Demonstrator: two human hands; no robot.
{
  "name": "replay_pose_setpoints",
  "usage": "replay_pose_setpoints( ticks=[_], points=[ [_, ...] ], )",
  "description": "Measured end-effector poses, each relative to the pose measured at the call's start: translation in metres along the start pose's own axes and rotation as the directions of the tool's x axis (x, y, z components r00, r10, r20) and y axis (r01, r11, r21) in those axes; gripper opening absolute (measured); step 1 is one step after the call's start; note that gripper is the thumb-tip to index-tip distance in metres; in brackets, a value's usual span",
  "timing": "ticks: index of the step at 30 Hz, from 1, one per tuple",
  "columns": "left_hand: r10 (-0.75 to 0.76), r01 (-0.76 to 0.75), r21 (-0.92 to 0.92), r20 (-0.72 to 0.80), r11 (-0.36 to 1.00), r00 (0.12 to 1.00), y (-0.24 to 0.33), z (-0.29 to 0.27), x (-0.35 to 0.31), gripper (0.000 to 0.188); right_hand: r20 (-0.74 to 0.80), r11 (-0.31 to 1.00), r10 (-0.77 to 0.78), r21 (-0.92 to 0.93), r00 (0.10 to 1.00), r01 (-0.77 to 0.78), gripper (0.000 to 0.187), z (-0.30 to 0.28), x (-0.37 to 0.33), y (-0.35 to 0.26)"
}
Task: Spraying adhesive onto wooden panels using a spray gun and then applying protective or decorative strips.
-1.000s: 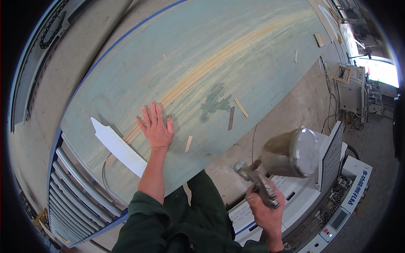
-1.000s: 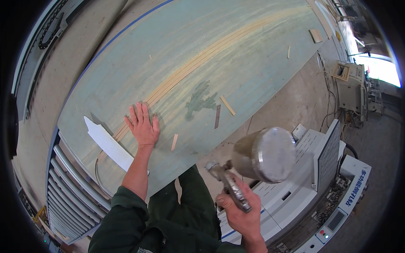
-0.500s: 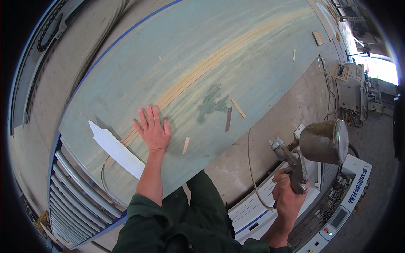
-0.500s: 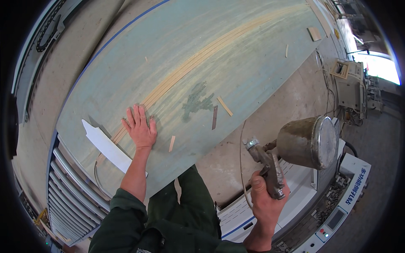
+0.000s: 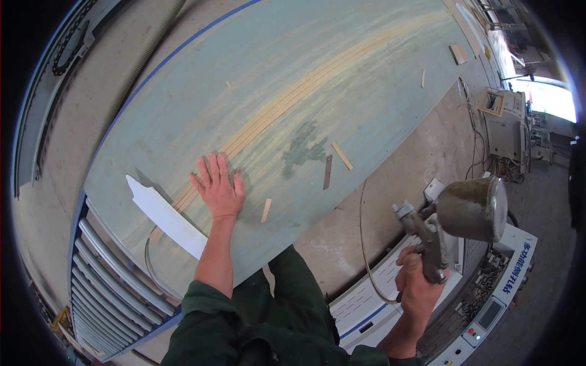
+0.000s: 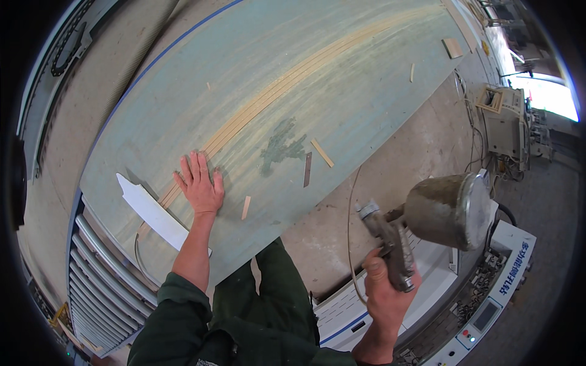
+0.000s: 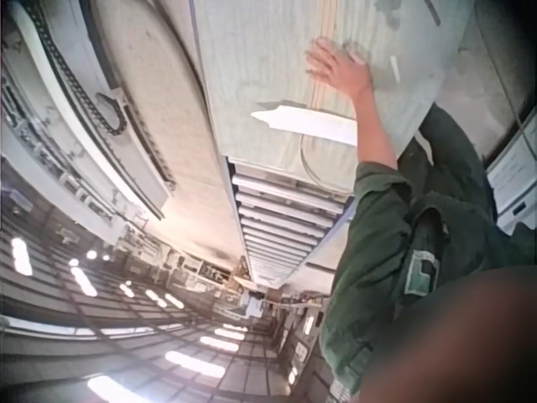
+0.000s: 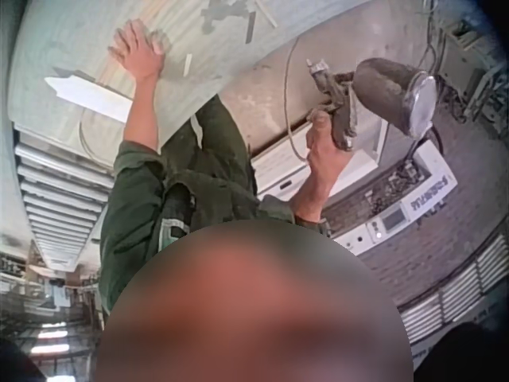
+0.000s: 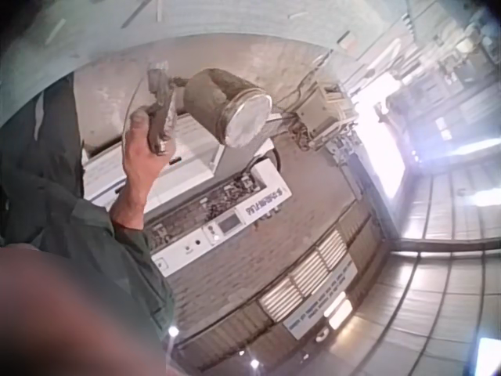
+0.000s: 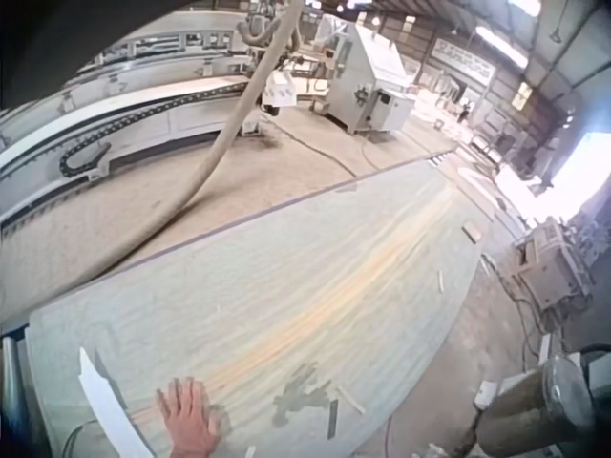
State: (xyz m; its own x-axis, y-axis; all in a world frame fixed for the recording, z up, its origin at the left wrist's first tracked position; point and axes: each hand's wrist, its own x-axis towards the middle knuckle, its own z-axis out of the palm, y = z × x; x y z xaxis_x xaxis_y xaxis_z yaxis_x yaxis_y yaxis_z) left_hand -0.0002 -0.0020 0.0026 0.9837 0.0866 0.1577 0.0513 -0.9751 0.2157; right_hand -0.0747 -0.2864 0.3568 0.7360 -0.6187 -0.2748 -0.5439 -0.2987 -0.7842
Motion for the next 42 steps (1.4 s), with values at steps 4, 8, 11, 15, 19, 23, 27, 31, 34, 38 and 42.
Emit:
replay_pose_setpoints(
  ticks=[4, 8, 11, 15, 19, 23, 27, 31, 34, 38, 42],
  points=[
    [-0.005, 0.005, -0.001, 0.004, 1.000, 1.000, -0.002, 0.000, 0.000, 0.062, 0.120, 0.997, 0.048, 0.055, 0.992, -0.055, 0.041, 0.001, -0.020, 0.004],
    [-0.004, 0.004, -0.001, -0.004, 1.000, 1.000, 0.000, -0.001, 0.001, 0.062, 0.280, 0.980, 0.174, 0.043, 0.944, -0.194, 0.055, -0.002, -0.035, 0.006],
    [0.000, 0.000, -0.008, -0.002, 1.000, 1.000, 0.000, -0.001, 0.001, 0.062, 0.410, 0.969, 0.184, 0.078, 0.894, -0.235, 0.053, 0.001, -0.042, 0.001],
    [-0.007, 0.007, -0.004, 0.015, 1.000, 1.000, -0.001, -0.002, 0.001, 0.063, 0.336, 0.969, 0.193, 0.080, 0.922, -0.232, 0.045, 0.002, -0.033, -0.004],
    [-0.011, 0.011, -0.009, 0.020, 1.000, 1.000, -0.001, -0.003, 0.001, 0.065, 0.121, 0.998, 0.059, 0.010, 0.991, -0.061, 0.030, -0.012, -0.003, 0.003],
    [-0.003, 0.003, -0.044, -0.008, 0.999, 1.000, 0.003, -0.002, 0.002, 0.065, -0.121, 0.995, -0.095, -0.050, 0.988, 0.089, 0.034, -0.029, 0.041, 0.001],
    [-0.007, 0.007, -0.021, 0.001, 1.000, 1.000, -0.006, -0.001, -0.003, 0.065, -0.214, 0.990, -0.135, -0.075, 0.967, 0.121, 0.036, -0.021, 0.064, -0.004],
    [-0.014, 0.014, -0.047, 0.007, 0.999, 1.000, -0.005, -0.004, -0.002, 0.066, -0.103, 0.995, -0.096, -0.028, 0.990, 0.094, 0.032, -0.005, 0.026, 0.009],
    [-0.024, 0.025, -0.074, 0.014, 0.997, 1.000, 0.001, -0.002, 0.001, 0.066, 0.100, 1.000, -0.011, -0.014, 0.995, 0.013, 0.041, 0.007, -0.028, 0.019],
    [-0.039, 0.039, -0.126, 0.002, 0.991, 0.999, -0.017, -0.002, -0.005, 0.066, 0.224, 1.000, -0.009, -0.027, 0.974, 0.015, 0.051, 0.043, -0.090, 0.021],
    [0.003, 0.009, -0.139, 0.087, 0.990, 0.996, -0.044, -0.025, -0.027, 0.071, 0.237, 0.997, 0.004, -0.082, 0.972, 0.016, 0.053, 0.056, -0.131, 0.029]
  ],
)
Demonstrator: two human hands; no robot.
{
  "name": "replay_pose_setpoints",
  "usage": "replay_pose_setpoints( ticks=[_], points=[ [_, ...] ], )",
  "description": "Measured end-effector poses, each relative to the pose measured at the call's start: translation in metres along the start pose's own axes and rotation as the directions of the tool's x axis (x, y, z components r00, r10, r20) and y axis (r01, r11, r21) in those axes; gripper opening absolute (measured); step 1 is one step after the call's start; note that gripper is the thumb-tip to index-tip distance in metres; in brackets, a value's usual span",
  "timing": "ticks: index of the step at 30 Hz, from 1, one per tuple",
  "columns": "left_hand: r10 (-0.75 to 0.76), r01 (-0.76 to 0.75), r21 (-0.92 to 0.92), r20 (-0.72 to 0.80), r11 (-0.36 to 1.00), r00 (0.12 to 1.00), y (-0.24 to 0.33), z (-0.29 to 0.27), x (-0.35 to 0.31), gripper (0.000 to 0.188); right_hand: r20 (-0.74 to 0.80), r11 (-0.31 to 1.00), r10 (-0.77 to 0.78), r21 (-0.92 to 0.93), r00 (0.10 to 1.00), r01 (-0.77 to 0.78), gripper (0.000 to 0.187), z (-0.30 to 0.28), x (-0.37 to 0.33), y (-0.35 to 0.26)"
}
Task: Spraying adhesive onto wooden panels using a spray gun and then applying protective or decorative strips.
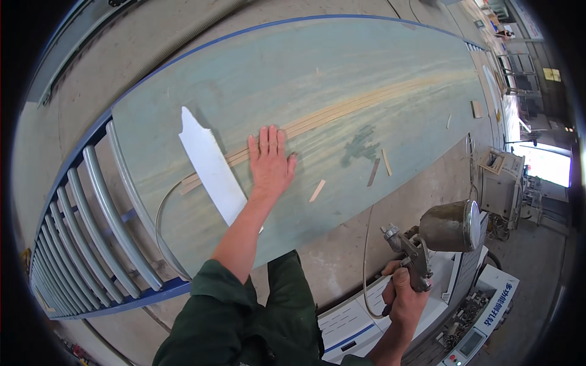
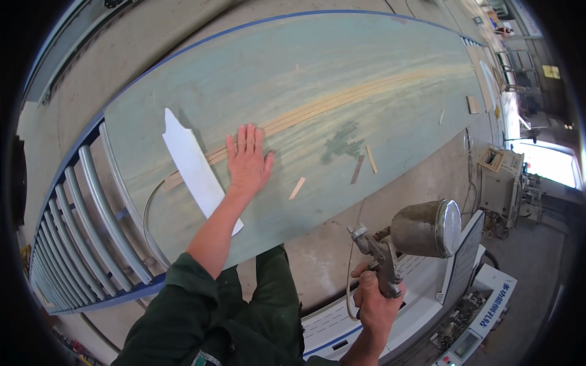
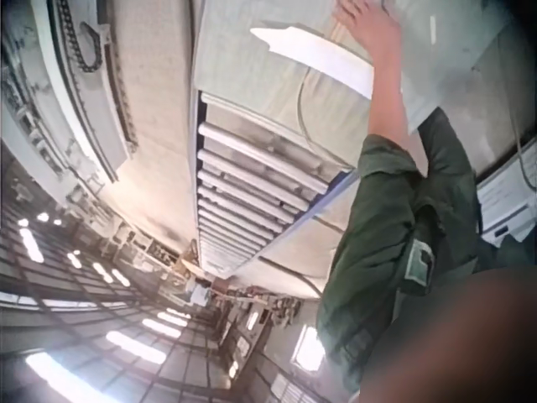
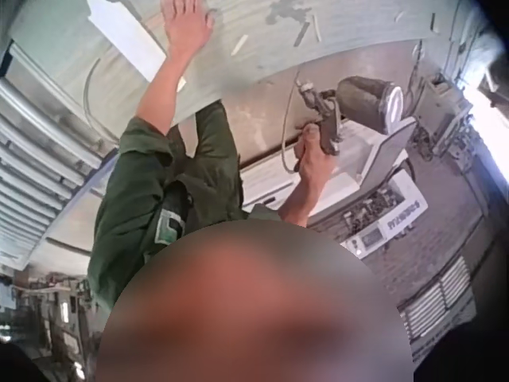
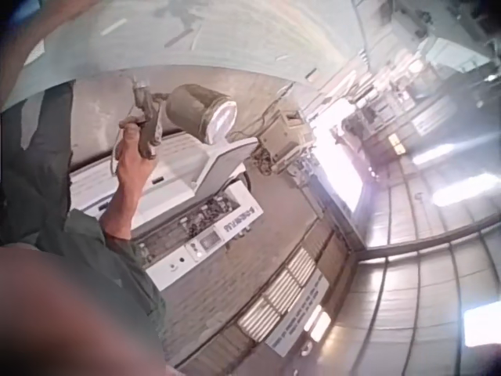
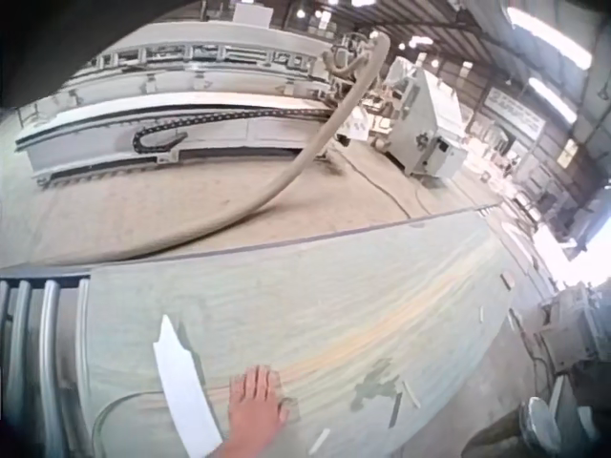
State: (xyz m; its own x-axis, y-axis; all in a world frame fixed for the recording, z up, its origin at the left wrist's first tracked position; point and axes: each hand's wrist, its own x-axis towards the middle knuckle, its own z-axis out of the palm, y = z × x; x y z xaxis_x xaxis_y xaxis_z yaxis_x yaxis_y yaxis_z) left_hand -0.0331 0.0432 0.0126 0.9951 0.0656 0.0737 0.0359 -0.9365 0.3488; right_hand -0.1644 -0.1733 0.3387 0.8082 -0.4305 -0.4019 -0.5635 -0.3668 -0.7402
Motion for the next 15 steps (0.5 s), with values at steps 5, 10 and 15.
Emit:
replay_pose_setpoints(
  ticks=[5, 10, 15],
  points=[
    [-0.039, 0.030, 0.077, 0.113, 0.997, 0.993, -0.054, -0.040, -0.045, 0.078, -0.023, 1.000, -0.018, 0.011, 1.000, 0.018, 0.049, 0.025, -0.029, -0.001],
    [-0.133, 0.090, 0.197, 0.213, 0.976, 0.968, -0.102, -0.079, -0.083, 0.080, -0.033, 0.997, -0.082, 0.013, 0.996, 0.082, 0.046, 0.038, -0.030, -0.008],
    [-0.115, 0.098, 0.179, 0.085, 0.979, 0.990, -0.128, -0.076, -0.108, 0.079, -0.106, 0.992, -0.123, -0.040, 0.987, 0.119, 0.043, 0.039, -0.003, -0.009]
  ],
)
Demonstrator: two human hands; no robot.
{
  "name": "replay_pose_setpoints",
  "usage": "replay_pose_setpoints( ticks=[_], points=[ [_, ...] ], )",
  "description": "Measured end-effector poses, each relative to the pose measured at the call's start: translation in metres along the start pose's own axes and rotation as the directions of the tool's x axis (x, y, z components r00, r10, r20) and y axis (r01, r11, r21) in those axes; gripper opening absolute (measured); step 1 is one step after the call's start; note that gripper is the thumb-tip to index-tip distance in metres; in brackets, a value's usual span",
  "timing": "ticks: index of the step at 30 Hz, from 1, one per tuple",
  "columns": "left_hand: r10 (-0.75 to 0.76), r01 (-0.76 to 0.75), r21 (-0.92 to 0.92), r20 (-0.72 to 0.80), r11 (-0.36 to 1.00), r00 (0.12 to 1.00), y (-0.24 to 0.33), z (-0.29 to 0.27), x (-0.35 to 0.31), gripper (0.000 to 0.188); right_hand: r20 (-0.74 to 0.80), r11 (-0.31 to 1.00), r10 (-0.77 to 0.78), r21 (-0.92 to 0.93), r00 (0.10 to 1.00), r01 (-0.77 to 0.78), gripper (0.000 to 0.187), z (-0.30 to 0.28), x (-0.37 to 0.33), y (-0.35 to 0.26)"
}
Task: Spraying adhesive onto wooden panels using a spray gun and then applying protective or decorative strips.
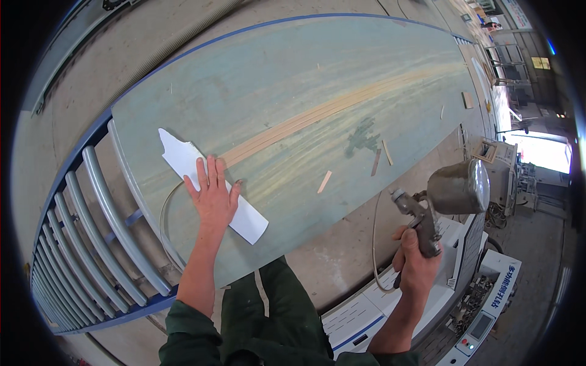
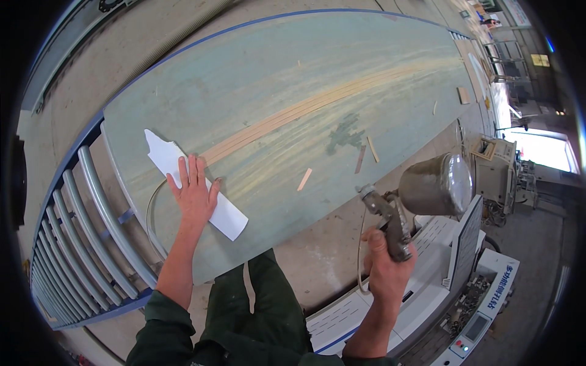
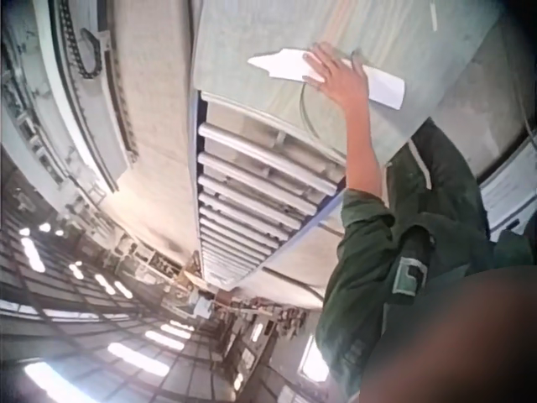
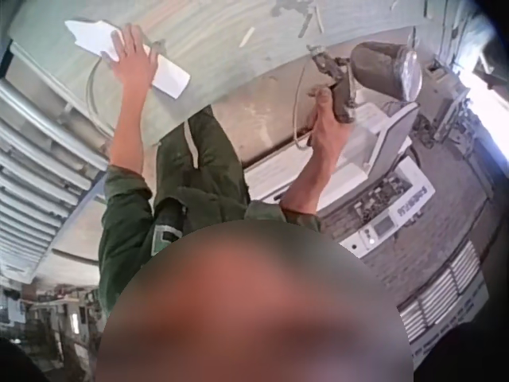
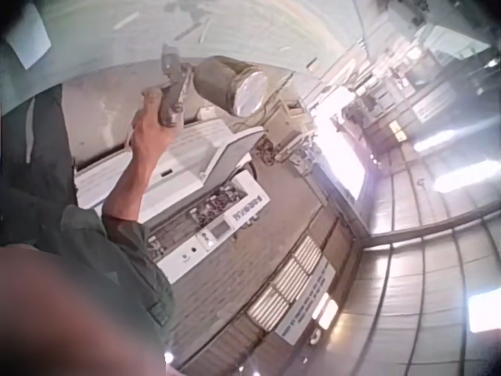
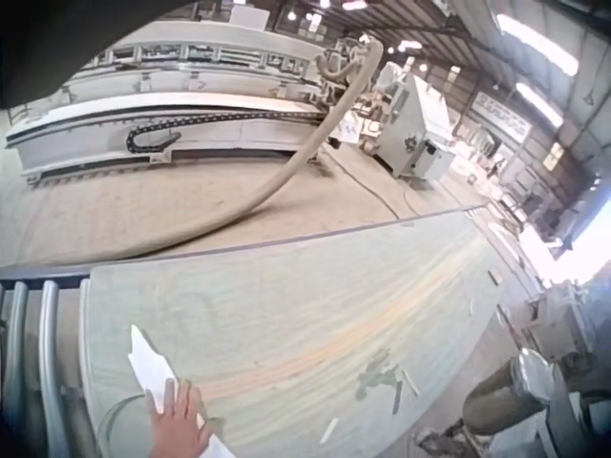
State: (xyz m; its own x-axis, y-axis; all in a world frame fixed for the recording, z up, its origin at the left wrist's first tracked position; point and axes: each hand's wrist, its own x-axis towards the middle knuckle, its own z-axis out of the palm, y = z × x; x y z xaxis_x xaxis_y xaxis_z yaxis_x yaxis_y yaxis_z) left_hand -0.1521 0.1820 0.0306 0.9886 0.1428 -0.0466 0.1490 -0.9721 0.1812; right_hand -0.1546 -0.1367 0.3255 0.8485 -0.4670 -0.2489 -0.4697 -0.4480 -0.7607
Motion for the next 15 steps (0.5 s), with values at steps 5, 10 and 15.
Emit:
replay_pose_setpoints(
  ticks=[5, 10, 15],
  points=[
    [-0.035, 0.030, -0.052, -0.086, 0.998, 0.996, 0.000, 0.012, -0.002, 0.077, -0.071, 0.999, 0.003, -0.047, 0.997, -0.006, 0.038, 0.003, 0.027, 0.000],
    [-0.029, 0.022, -0.066, -0.108, 0.998, 0.994, 0.000, 0.016, -0.002, 0.077, -0.133, 0.998, 0.005, -0.058, 0.991, -0.013, 0.038, 0.009, 0.027, 0.004],
    [-0.039, 0.031, -0.078, -0.094, 0.996, 0.995, 0.002, 0.019, 0.002, 0.077, -0.046, 0.999, 0.032, -0.007, 0.998, -0.033, 0.037, 0.015, -0.012, 0.008]
  ],
)
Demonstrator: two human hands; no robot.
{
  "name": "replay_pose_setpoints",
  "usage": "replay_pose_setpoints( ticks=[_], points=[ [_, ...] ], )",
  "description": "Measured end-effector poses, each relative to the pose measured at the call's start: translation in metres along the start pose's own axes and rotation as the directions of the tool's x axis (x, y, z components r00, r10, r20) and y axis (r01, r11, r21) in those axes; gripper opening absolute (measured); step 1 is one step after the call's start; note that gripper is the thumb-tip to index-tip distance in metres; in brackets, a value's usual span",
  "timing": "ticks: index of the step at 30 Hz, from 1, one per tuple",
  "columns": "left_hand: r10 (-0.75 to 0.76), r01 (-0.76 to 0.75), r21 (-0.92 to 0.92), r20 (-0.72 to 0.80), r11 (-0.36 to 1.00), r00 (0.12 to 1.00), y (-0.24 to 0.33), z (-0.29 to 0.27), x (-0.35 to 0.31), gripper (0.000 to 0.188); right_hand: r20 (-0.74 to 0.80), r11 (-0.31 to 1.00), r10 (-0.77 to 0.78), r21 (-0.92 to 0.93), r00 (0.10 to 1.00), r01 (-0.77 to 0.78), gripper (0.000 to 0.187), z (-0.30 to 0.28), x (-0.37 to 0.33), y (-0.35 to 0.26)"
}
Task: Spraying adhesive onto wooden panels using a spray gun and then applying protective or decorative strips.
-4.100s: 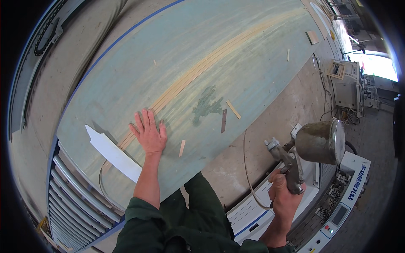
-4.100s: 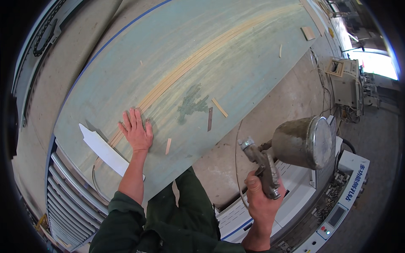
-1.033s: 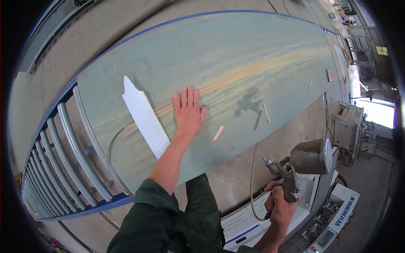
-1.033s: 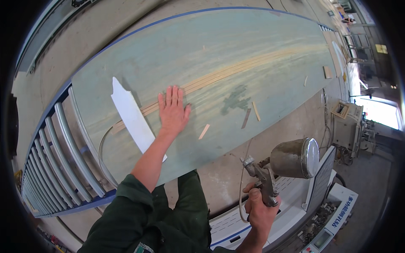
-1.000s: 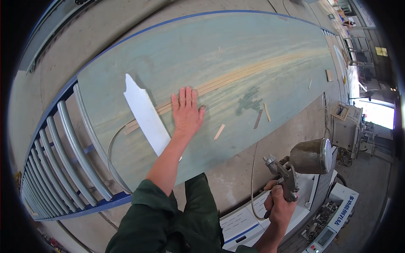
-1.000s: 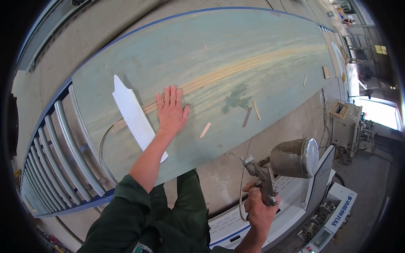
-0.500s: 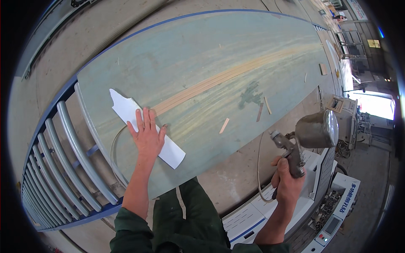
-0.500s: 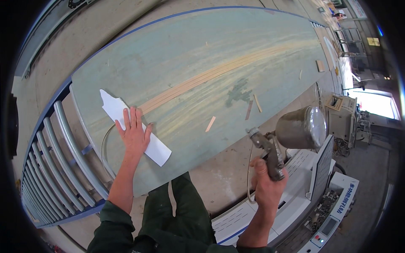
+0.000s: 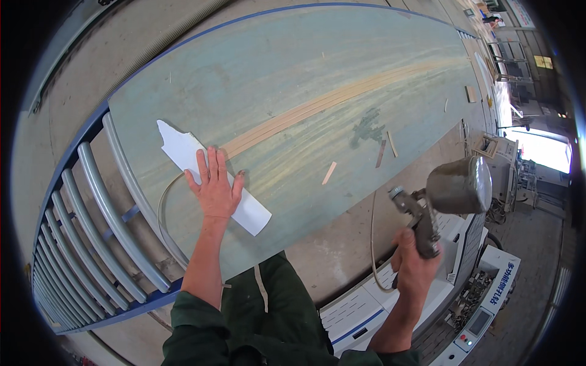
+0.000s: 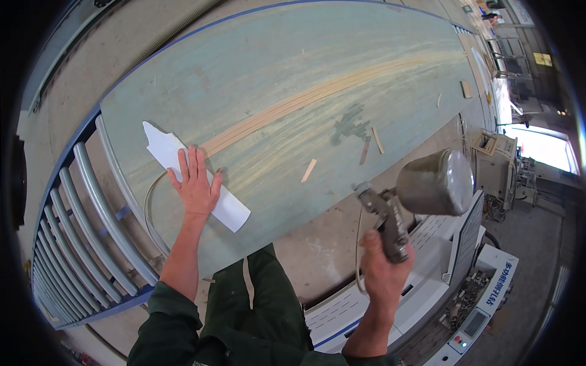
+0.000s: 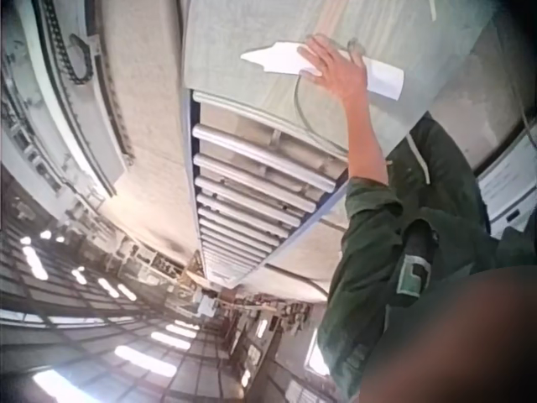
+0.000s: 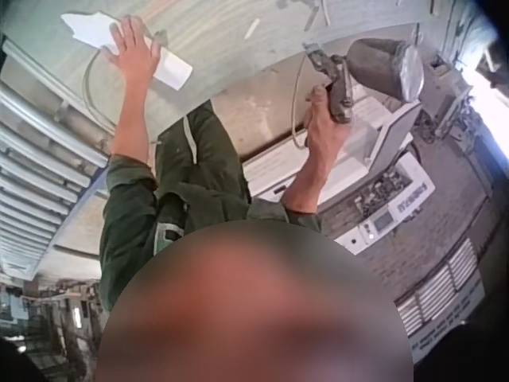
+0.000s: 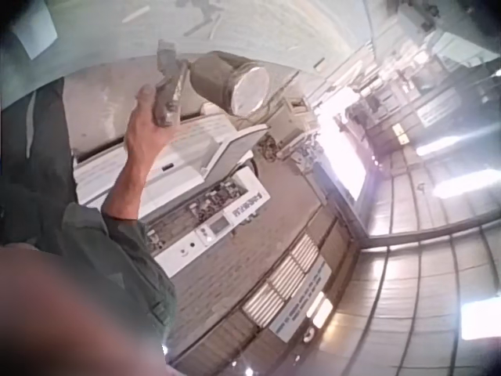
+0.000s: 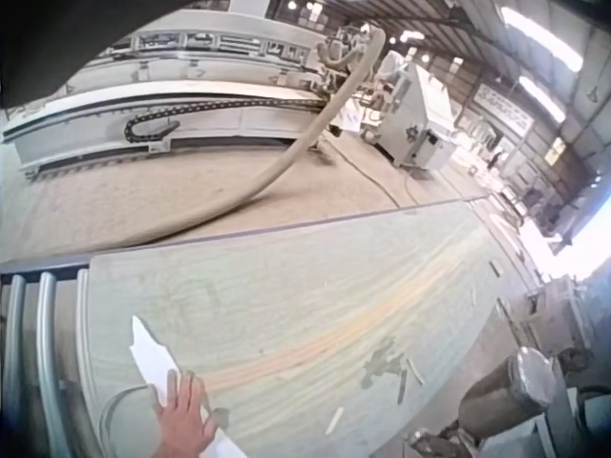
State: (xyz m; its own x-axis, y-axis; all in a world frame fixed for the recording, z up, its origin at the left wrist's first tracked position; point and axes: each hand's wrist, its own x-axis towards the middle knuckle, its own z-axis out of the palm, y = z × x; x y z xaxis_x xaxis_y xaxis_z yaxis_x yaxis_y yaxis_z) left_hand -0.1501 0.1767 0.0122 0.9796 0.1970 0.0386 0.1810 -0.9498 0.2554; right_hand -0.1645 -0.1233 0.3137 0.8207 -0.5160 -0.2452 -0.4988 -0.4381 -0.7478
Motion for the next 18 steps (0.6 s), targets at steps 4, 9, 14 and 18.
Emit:
replay_pose_setpoints(
  ticks=[4, 9, 14, 18],
  points=[
    [0.003, -0.002, 0.011, -0.008, 1.000, 1.000, -0.003, 0.002, -0.002, 0.077, 0.107, 1.000, 0.002, 0.022, 0.994, -0.004, 0.039, 0.006, -0.031, -0.002],
    [-0.001, 0.001, 0.003, -0.007, 1.000, 1.000, -0.001, 0.003, -0.001, 0.077, 0.217, 1.000, 0.014, 0.018, 0.976, -0.019, 0.038, 0.010, -0.060, -0.014],
    [0.004, -0.004, -0.009, -0.014, 1.000, 1.000, 0.000, 0.003, -0.001, 0.077, 0.449, 0.968, 0.161, 0.103, 0.879, -0.229, 0.047, 0.008, -0.073, -0.022],
    [0.000, 0.000, -0.008, -0.013, 1.000, 1.000, -0.001, 0.003, -0.001, 0.078, 0.371, 0.988, 0.064, 0.108, 0.926, -0.111, 0.034, 0.021, -0.067, -0.018]
  ],
)
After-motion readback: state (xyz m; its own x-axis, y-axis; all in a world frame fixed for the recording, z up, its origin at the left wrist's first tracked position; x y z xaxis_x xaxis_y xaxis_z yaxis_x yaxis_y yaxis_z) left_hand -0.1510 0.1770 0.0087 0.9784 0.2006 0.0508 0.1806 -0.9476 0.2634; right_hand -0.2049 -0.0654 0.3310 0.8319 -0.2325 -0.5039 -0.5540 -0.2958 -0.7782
